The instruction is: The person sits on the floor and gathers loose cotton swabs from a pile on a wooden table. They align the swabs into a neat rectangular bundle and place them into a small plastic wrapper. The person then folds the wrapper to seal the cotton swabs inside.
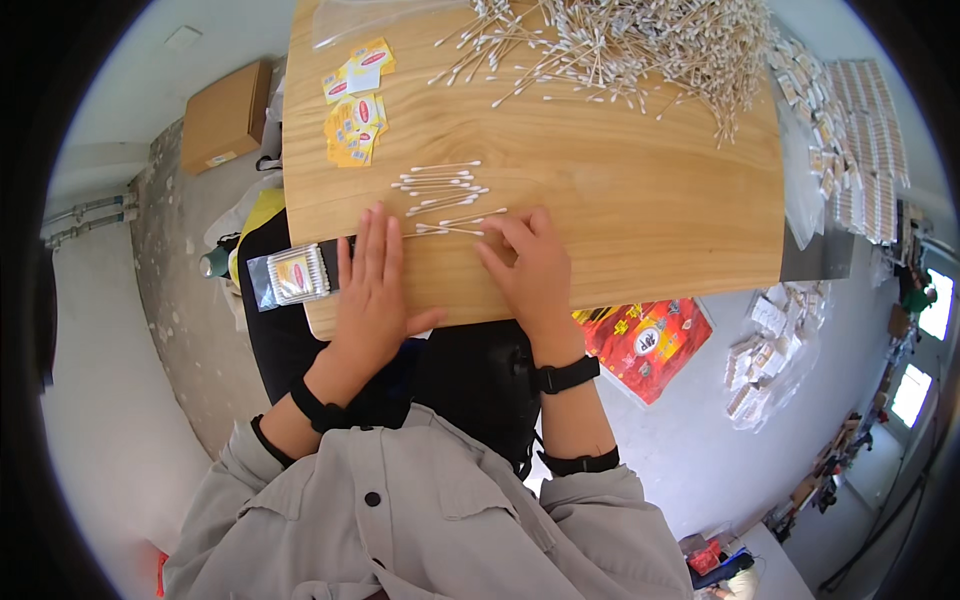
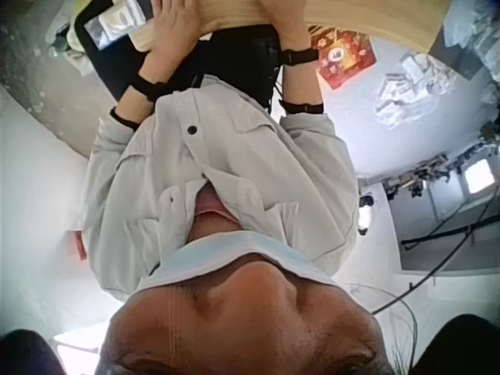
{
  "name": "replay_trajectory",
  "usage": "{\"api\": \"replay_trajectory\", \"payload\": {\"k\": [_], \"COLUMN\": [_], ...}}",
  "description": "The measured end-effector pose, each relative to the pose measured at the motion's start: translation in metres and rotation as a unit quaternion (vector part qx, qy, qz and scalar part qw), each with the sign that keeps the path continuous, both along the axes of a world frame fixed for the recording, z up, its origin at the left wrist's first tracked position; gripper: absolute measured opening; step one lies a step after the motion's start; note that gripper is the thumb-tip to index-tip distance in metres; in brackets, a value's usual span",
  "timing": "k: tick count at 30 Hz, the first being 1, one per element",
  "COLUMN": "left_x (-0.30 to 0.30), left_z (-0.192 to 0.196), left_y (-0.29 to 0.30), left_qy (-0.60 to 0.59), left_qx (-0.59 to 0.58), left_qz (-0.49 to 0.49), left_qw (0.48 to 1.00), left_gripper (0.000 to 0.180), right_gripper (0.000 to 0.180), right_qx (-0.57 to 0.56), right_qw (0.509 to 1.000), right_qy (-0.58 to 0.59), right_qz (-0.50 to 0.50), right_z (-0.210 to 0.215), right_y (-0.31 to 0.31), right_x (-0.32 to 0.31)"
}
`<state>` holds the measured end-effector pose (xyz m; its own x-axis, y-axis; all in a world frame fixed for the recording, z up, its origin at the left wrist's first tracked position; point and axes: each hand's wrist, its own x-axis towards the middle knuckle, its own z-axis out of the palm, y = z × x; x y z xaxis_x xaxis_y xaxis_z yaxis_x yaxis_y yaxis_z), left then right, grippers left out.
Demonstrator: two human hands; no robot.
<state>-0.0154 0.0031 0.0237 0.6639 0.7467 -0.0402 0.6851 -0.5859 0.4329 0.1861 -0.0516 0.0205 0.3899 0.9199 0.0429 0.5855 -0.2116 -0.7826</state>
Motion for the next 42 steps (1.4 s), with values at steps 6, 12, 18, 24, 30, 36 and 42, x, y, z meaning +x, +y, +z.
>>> {"api": "replay_trajectory", "payload": {"k": [6, 12, 18, 24, 30, 36, 42], "left_x": [-0.008, -0.013, -0.013, 0.027, 0.043, 0.033, 0.045], "left_z": [-0.006, -0.004, -0.002, -0.011, -0.012, -0.021, -0.031], "left_y": [-0.012, -0.013, -0.021, -0.025, -0.009, 0.02, 0.026], "left_qy": [0.047, 0.044, 0.057, 0.037, -0.057, -0.056, -0.096], "left_qx": [0.002, -0.005, -0.012, 0.019, 0.012, 0.044, 0.043], "left_qz": [-0.031, -0.049, -0.077, -0.063, -0.018, 0.065, 0.041], "left_qw": [0.998, 0.998, 0.995, 0.997, 0.998, 0.995, 0.994], "left_gripper": [0.122, 0.117, 0.119, 0.117, 0.122, 0.125, 0.124], "right_gripper": [0.013, 0.008, 0.006, 0.013, 0.039, 0.056, 0.059], "right_qx": [0.017, 0.06, 0.062, 0.07, 0.211, 0.188, 0.201], "right_qw": [0.998, 0.992, 0.979, 0.995, 0.892, 0.923, 0.888], "right_qy": [-0.055, -0.078, -0.14, 0.074, 0.372, 0.325, 0.405], "right_qz": [0.026, 0.073, 0.139, 0.005, -0.144, -0.082, -0.083], "right_z": [-0.01, 0.0, 0.005, -0.011, -0.039, -0.05, -0.04], "right_y": [0.005, 0.011, 0.034, 0.032, 0.028, 0.047, 0.055], "right_x": [0.001, 0.017, 0.037, 0.029, 0.013, -0.004, -0.032]}}
